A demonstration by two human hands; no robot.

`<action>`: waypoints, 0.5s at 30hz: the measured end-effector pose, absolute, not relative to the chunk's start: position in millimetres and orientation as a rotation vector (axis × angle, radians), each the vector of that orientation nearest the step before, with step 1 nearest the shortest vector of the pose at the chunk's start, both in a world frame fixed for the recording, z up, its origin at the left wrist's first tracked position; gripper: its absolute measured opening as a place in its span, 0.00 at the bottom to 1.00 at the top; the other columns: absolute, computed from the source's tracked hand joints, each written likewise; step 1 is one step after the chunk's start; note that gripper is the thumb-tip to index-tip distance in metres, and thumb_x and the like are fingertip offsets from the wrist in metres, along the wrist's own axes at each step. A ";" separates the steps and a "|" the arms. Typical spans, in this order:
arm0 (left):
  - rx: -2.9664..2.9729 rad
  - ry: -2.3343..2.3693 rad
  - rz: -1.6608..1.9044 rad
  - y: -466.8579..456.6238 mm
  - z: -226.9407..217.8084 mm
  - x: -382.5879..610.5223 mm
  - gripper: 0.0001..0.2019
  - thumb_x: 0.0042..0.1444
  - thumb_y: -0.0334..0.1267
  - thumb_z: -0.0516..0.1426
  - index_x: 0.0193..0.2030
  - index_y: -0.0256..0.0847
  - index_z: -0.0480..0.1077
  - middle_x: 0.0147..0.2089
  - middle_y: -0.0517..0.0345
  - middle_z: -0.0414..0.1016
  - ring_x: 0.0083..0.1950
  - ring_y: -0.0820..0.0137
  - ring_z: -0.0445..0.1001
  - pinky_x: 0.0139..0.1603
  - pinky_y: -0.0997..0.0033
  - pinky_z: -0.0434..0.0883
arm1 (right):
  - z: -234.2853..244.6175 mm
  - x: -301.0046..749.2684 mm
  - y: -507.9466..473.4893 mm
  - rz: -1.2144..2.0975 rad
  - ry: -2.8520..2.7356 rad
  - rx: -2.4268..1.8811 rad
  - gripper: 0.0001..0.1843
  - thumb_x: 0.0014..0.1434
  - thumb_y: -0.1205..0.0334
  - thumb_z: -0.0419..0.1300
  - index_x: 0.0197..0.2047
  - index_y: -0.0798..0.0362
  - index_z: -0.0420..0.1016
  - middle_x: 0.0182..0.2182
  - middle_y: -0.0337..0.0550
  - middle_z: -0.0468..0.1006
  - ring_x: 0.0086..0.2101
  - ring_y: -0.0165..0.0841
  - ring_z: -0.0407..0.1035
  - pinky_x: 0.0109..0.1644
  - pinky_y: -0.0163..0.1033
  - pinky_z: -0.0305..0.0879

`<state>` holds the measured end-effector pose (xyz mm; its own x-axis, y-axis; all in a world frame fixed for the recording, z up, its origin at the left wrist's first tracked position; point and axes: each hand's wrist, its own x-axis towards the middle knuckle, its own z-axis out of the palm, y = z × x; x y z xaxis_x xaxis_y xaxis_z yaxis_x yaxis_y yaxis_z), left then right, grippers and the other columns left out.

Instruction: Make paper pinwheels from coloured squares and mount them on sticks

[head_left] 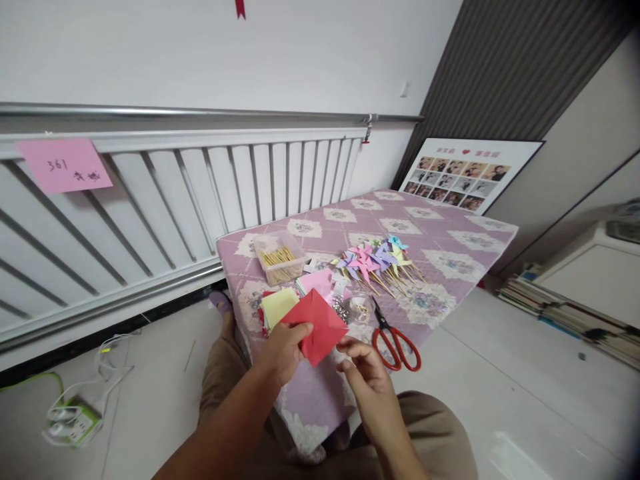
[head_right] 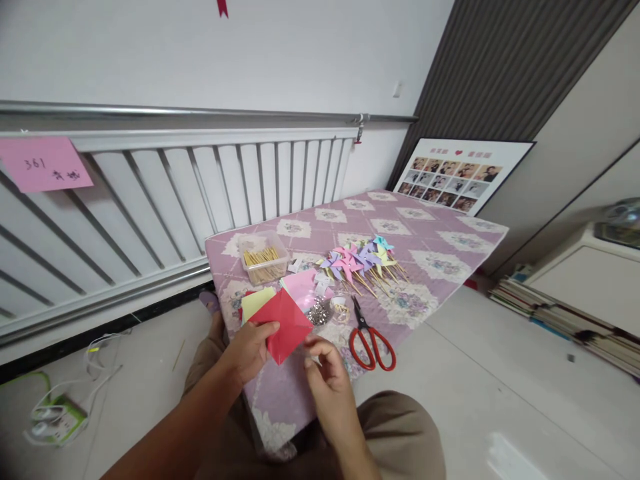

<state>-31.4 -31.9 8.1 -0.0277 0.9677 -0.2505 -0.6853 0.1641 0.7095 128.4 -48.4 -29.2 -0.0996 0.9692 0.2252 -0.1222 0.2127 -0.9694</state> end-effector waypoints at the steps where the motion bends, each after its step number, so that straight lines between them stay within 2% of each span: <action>1: 0.438 0.813 1.385 -31.8 8.4 -31.7 0.17 0.40 0.35 0.67 0.40 0.38 0.74 0.34 0.57 0.78 0.36 0.66 0.75 0.42 0.66 0.72 | -29.4 128.8 -50.5 1.133 -1.391 -0.895 0.03 0.59 0.63 0.59 0.38 0.47 0.69 0.45 0.43 0.73 0.48 0.36 0.68 0.47 0.39 0.68; 4: 0.459 0.788 1.371 -32.6 9.1 -31.1 0.15 0.40 0.35 0.67 0.38 0.39 0.75 0.33 0.58 0.78 0.35 0.66 0.75 0.41 0.66 0.71 | -26.5 126.2 -54.5 0.957 -1.627 -0.894 0.11 0.61 0.66 0.54 0.46 0.46 0.69 0.45 0.44 0.73 0.47 0.36 0.68 0.49 0.40 0.67; 7: 0.493 0.771 1.349 -34.2 9.6 -30.3 0.14 0.41 0.35 0.66 0.38 0.40 0.75 0.34 0.58 0.78 0.36 0.65 0.75 0.41 0.67 0.71 | -21.2 121.5 -53.4 0.767 -1.794 -0.895 0.17 0.60 0.70 0.52 0.51 0.46 0.69 0.43 0.45 0.74 0.43 0.35 0.70 0.46 0.39 0.68; 11: 0.520 0.758 1.334 -36.7 8.9 -29.6 0.15 0.43 0.35 0.65 0.40 0.40 0.76 0.35 0.57 0.79 0.37 0.65 0.75 0.41 0.66 0.70 | -16.8 117.8 -48.0 0.611 -1.837 -0.890 0.18 0.58 0.72 0.53 0.50 0.47 0.70 0.41 0.44 0.76 0.37 0.34 0.72 0.42 0.37 0.70; 15: 0.551 0.736 1.355 -39.8 9.3 -27.6 0.14 0.42 0.35 0.65 0.39 0.38 0.76 0.35 0.56 0.78 0.36 0.66 0.74 0.42 0.66 0.69 | -16.7 118.6 -45.9 0.590 -1.832 -0.871 0.15 0.57 0.72 0.55 0.45 0.48 0.73 0.38 0.42 0.77 0.37 0.35 0.73 0.42 0.37 0.70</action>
<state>-27.6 -39.8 9.3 0.0537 0.9871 -0.1511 -0.6642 0.1483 0.7327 118.6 -45.9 -16.7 -0.2579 0.7811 0.5686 0.3027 0.6243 -0.7202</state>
